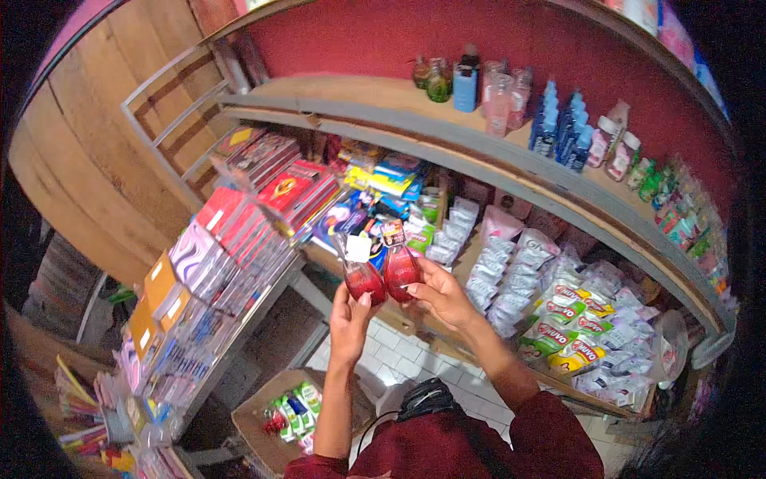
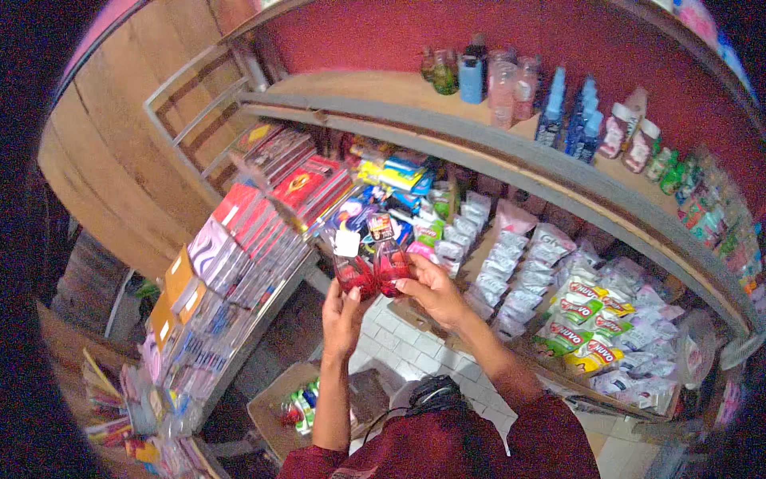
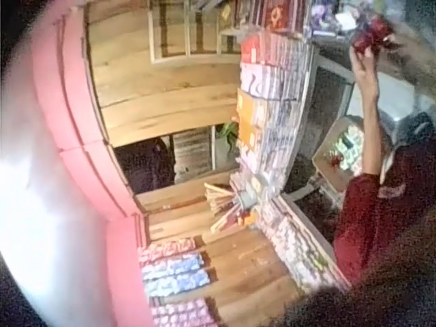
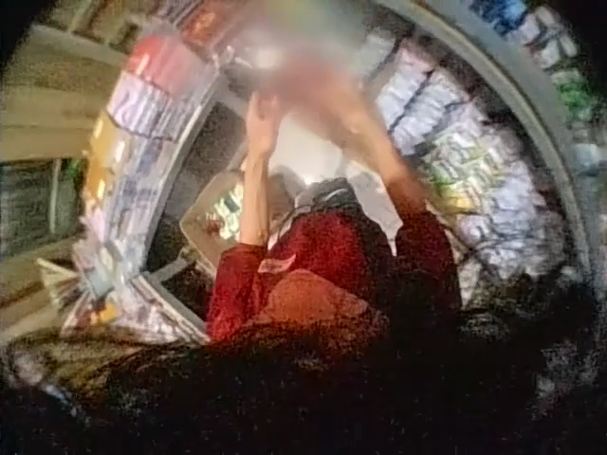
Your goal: Stocking perfume and lotion bottles onto store shelves from a cardboard box.
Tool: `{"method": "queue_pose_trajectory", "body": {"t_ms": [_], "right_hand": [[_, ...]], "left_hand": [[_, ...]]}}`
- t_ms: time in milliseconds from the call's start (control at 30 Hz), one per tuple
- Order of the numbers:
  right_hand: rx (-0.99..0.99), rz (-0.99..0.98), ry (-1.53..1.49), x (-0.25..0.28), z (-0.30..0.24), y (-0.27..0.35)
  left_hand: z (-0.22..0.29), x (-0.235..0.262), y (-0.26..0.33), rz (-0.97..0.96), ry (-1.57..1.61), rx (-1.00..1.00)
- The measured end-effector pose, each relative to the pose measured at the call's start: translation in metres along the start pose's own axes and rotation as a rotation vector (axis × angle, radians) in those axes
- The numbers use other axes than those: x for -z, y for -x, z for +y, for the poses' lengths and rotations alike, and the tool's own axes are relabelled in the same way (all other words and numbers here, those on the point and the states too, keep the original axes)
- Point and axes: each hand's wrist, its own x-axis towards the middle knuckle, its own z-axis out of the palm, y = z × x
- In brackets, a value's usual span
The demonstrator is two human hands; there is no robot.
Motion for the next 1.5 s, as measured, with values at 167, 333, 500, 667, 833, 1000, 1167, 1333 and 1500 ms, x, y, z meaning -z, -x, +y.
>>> {"method": "queue_pose_trajectory", "body": {"t_ms": [167, 333, 500, 667, 833, 1000, 1167, 1333, 1500], "right_hand": [[0.219, 0.043, 0.137, 0.011, -0.057, -0.017], [0.421, 0.115, 0.311, 0.014, -0.118, -0.052], [0.612, 0.25, 0.433, -0.001, -0.172, -0.119], [0.606, 0.445, 0.544, -0.003, -0.207, -0.193], [0.442, 0.651, 0.854, 0.022, -0.22, -0.265], [0.306, 0.746, 0.96, 0.044, -0.214, -0.298], [0.113, 0.789, 1.165, 0.069, -0.219, -0.311], [-0.006, 0.765, 1.34, 0.091, -0.223, -0.316], [0.042, 0.733, 1.409, 0.102, -0.222, -0.32]], "left_hand": [[0.033, -0.037, -0.09, -0.125, -0.046, -0.065], [0.086, -0.054, -0.202, -0.239, -0.27, -0.107], [0.119, -0.064, -0.339, -0.414, -0.377, -0.204], [0.106, -0.074, -0.477, -0.653, -0.504, -0.129], [0.072, -0.087, -0.566, -0.764, -0.743, -0.06], [0.032, -0.092, -0.61, -0.87, -0.851, -0.153], [0.007, -0.095, -0.621, -0.963, -0.808, -0.117], [0.009, -0.097, -0.603, -1.014, -0.678, -0.067], [0.008, -0.096, -0.601, -1.046, -0.58, 0.015]]}}
